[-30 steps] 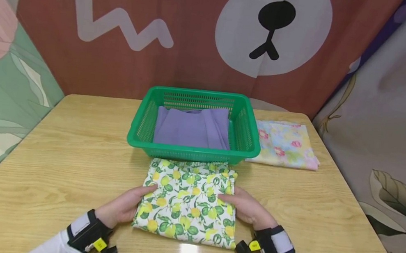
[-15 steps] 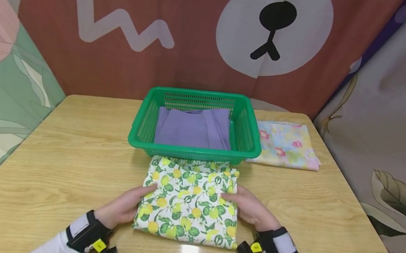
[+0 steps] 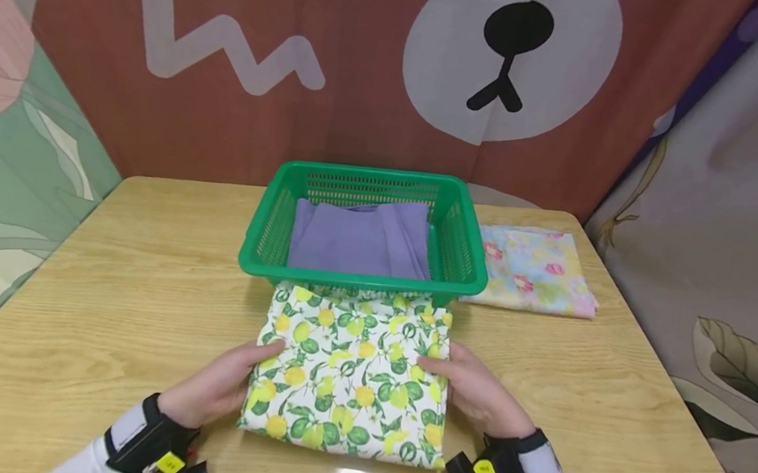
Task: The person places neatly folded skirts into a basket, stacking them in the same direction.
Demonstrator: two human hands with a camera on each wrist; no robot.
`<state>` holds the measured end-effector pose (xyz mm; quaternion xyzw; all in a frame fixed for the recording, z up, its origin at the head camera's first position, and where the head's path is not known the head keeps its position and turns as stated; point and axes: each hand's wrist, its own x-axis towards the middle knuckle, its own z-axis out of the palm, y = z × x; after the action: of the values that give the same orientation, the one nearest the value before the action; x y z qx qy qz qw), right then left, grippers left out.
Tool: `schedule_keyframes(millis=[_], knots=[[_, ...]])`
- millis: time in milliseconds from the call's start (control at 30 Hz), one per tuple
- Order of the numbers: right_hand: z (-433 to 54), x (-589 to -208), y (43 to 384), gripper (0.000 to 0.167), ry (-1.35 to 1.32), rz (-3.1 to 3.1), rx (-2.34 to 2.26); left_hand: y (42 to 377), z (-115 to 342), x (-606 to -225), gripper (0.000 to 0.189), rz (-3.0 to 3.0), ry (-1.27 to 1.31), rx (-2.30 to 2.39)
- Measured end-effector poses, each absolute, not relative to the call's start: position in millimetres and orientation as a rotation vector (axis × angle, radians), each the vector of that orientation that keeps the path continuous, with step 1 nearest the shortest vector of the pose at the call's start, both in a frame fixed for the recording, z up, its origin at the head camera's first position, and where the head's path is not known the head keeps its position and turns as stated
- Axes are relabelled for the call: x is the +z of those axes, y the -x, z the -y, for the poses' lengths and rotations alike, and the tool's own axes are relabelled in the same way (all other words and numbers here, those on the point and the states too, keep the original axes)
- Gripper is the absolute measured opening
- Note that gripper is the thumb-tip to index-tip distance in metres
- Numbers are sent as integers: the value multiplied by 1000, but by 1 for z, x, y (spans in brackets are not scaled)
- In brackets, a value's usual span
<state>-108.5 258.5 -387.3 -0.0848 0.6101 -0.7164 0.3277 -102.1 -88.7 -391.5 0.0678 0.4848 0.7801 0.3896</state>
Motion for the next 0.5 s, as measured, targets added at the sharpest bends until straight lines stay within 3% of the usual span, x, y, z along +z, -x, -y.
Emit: schedule_keyframes(millis=[500], knots=[[-259,-357,94,45,354,-1440,-1943,83,91,-349,66,-1441,-228,1890]])
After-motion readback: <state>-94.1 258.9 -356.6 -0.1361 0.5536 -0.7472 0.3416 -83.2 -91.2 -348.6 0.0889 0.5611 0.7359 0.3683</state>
